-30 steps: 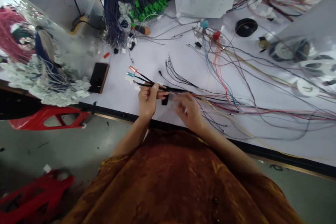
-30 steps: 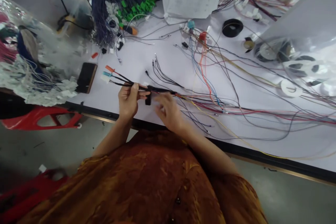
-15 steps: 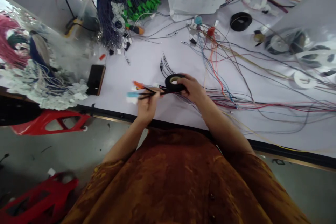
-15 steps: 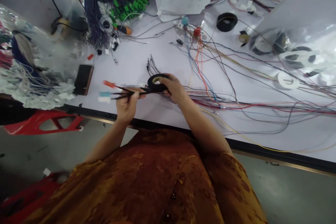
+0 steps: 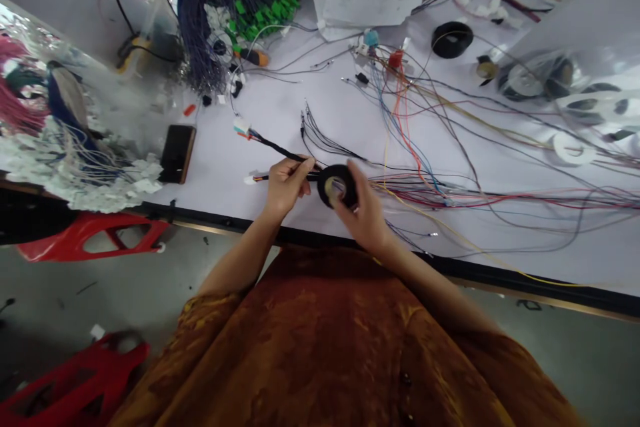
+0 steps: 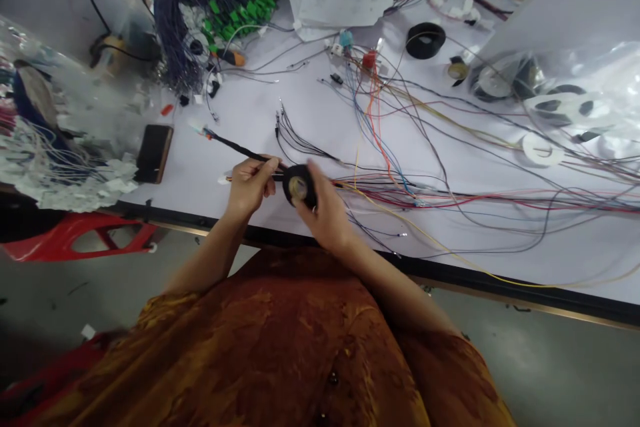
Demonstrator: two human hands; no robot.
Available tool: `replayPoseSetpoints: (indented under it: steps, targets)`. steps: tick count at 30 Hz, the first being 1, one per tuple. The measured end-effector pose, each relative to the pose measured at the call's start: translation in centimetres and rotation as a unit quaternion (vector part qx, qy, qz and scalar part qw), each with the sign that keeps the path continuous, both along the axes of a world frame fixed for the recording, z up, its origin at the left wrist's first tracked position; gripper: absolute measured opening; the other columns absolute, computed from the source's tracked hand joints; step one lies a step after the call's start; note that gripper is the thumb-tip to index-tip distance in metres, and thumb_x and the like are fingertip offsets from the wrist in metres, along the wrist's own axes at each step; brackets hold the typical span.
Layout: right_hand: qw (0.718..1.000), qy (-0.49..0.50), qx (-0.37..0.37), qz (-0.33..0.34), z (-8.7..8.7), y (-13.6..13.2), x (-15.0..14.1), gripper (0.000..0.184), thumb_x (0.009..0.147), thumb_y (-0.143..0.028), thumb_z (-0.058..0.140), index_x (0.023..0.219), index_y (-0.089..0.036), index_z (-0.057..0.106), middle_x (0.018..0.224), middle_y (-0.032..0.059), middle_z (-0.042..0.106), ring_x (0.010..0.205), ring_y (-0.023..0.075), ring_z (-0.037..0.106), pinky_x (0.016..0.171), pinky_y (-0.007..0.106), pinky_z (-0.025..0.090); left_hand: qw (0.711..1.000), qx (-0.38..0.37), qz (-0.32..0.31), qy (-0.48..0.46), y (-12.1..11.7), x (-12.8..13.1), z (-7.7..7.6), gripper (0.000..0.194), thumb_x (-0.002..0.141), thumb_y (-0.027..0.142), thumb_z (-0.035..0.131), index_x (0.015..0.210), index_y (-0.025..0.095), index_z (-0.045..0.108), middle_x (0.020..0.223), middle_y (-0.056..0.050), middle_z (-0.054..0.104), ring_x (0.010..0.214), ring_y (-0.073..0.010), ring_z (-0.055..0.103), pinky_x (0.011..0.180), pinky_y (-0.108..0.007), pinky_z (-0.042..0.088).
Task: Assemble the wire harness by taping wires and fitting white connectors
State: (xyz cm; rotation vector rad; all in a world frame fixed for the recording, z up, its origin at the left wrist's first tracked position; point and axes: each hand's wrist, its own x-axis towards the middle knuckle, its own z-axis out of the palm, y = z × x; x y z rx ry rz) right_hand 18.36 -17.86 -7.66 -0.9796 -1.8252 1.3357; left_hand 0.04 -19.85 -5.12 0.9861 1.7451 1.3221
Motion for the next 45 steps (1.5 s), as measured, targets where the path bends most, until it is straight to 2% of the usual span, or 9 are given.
replayPoseSetpoints:
  steps: [4, 11, 16, 20, 23, 28, 36, 42, 45]
  targets:
    - [0.997, 0.001, 0.029, 0.07, 0.5, -1.0, -0.3, 0.03, 0.091, -0.035, 0.055, 0.118, -0.021, 0.059, 0.111, 0.0116, 0.061, 0.082, 0.019, 0.065, 0.072, 0.036, 0.058, 0.998, 0.009, -0.021, 0.051, -0.3, 0.7, 1.5, 0.028, 0.089, 0.043, 0.062, 0.086, 0.016, 0.07, 0.063, 0.0, 0.065, 0.045, -0.0102, 0.058, 0.041, -0.02, 0.045]
    - [0.945, 0.073, -0.32, 0.008, 1.3, 6.2, -3.1, 0.048, 0.085, -0.042, 0.063, 0.124, -0.019, 0.047, 0.081, -0.0002, 0.059, 0.042, 0.0066, 0.043, 0.032, 0.02, 0.035, 0.906, 0.151, -0.199, 0.342, -2.4, 1.9, 1.2, 0.012, 0.093, 0.026, 0.058, 0.091, 0.022, 0.069, 0.105, -0.005, 0.072, 0.097, -0.0171, 0.068, 0.084, -0.03, 0.057]
    - [0.991, 0.053, -0.074, -0.094, -0.5, 1.9, -0.4, 0.052, 0.092, -0.039, 0.053, 0.14, -0.027, 0.04, 0.118, 0.0101, 0.061, 0.089, 0.0203, 0.066, 0.065, 0.032, 0.058, 0.988, 0.085, -0.036, 0.121, -0.7, 1.6, 0.2, 0.026, 0.096, 0.042, 0.053, 0.09, 0.017, 0.06, 0.09, -0.005, 0.072, 0.047, -0.0059, 0.058, 0.04, -0.018, 0.043]
    - [0.993, -0.042, 0.108, 0.009, -2.7, -3.5, 1.7, 0.049, 0.093, -0.029, 0.053, 0.14, -0.023, 0.043, 0.125, 0.0146, 0.061, 0.096, 0.0226, 0.066, 0.079, 0.037, 0.059, 0.999, 0.033, 0.003, -0.014, 0.7, 1.6, 0.1, 0.035, 0.09, 0.051, 0.06, 0.083, 0.018, 0.051, 0.08, -0.001, 0.072, 0.031, -0.0024, 0.043, 0.028, -0.018, 0.027]
    - [0.995, -0.024, 0.082, 0.047, -3.4, -4.8, 1.6, 0.048, 0.093, -0.023, 0.05, 0.14, -0.023, 0.04, 0.104, 0.0084, 0.065, 0.077, 0.0167, 0.065, 0.068, 0.031, 0.057, 0.999, 0.038, 0.02, -0.024, 0.8, 1.6, 0.6, 0.035, 0.089, 0.052, 0.061, 0.082, 0.019, 0.052, 0.079, -0.001, 0.072, 0.031, -0.0023, 0.041, 0.028, -0.018, 0.025]
    - [0.999, 0.031, 0.005, -0.034, -2.2, -3.2, -1.0, 0.091, 0.077, -0.036, 0.074, 0.15, -0.024, 0.021, 0.129, 0.016, 0.053, 0.083, 0.0173, 0.062, 0.066, 0.031, 0.056, 0.998, 0.048, -0.004, 0.031, 0.4, 2.0, 1.4, 0.032, 0.09, 0.049, 0.062, 0.08, 0.019, 0.055, 0.073, 0.0, 0.069, 0.039, -0.0046, 0.047, 0.038, -0.019, 0.038]
    - [0.987, 0.074, -0.143, -0.015, -1.0, 1.5, -0.6, 0.04, 0.088, -0.031, 0.052, 0.127, -0.023, 0.045, 0.08, -0.0005, 0.062, 0.067, 0.0133, 0.058, 0.064, 0.027, 0.048, 0.982, 0.03, -0.176, 0.068, -0.1, 1.1, 0.4, 0.021, 0.089, 0.038, 0.064, 0.094, 0.018, 0.066, 0.09, -0.005, 0.07, 0.071, -0.0115, 0.065, 0.062, -0.022, 0.052]
    - [0.959, 0.082, -0.266, 0.053, 0.5, 4.1, 2.1, 0.034, 0.092, -0.048, 0.051, 0.115, -0.023, 0.059, 0.058, -0.0063, 0.046, 0.044, 0.0088, 0.037, 0.041, 0.02, 0.029, 0.981, 0.018, -0.14, 0.135, 0.4, 0.9, -0.3, 0.022, 0.095, 0.039, 0.055, 0.084, 0.019, 0.06, 0.046, 0.004, 0.053, 0.042, -0.0095, 0.051, 0.044, -0.021, 0.037]
    - [0.974, 0.072, -0.214, 0.021, 1.0, 2.3, 1.6, 0.031, 0.094, -0.044, 0.048, 0.114, -0.023, 0.06, 0.067, -0.0022, 0.055, 0.05, 0.0108, 0.046, 0.045, 0.023, 0.039, 0.985, 0.038, -0.101, 0.133, 1.0, 1.2, -0.2, 0.023, 0.094, 0.041, 0.057, 0.084, 0.021, 0.055, 0.049, 0.005, 0.055, 0.036, -0.0084, 0.048, 0.04, -0.021, 0.034]
